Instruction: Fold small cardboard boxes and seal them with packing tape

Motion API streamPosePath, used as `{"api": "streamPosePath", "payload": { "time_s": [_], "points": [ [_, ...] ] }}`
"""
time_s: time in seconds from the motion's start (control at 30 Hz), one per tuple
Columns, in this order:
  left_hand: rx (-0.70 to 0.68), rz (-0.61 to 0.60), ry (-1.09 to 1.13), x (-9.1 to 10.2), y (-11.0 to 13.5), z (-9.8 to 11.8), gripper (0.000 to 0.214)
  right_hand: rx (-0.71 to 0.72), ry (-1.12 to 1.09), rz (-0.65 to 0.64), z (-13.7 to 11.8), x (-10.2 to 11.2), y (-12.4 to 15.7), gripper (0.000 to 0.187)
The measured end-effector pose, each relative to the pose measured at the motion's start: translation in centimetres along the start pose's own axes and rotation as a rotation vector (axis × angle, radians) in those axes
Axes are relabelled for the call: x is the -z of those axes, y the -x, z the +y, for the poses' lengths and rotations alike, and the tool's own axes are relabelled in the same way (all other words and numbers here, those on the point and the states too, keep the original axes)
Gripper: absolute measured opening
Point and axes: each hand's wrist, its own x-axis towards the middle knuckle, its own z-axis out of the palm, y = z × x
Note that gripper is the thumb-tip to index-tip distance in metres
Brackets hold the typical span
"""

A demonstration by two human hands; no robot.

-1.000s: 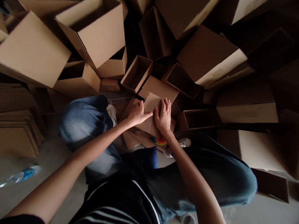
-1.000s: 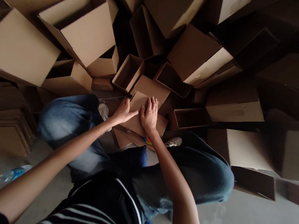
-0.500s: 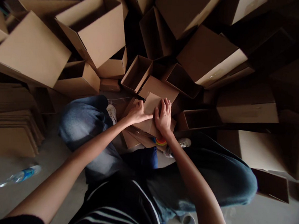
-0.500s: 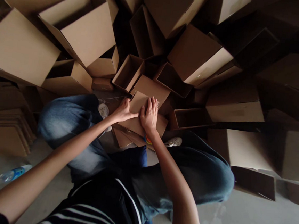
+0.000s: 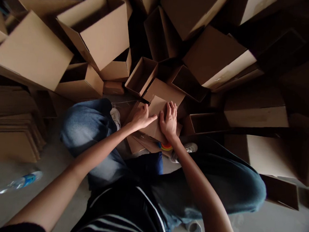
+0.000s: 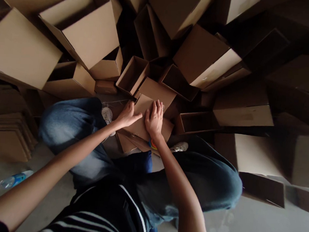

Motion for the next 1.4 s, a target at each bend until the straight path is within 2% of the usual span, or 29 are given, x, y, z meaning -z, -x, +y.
{"api": "streamPosePath", "payload": {
  "time_s": [0.13,0.43,0.63,1.07,1.4],
  "points": [
    [-0.006,-0.042,0.027,0.48,-0.08,-0.11,0.063,0.008,0.008,0.007,0.11,-0.05,0.05,0.057],
    [-0.009,0.006,0.029,-0.1,0.06,-0.17,0.062,0.003,0.009,-0.002,-0.04,0.06,0.04,0.057],
    [-0.025,0.004,-0.004,-0.29,-0.07,-0.22,0.074,0.002,0.005,-0.001,-0.16,0.14,-0.01,0.057],
    [-0.015,0.006,-0.031,0.0,0.0,-0.06,0.063,0.012,0.013,0.006,0.0,0.06,0.01,0.056],
    [-0.021,-0.01,-0.022,0.29,0.13,0.01,0.074,0.025,0.013,0.011,0.25,-0.1,0.01,0.057]
  ]
}}
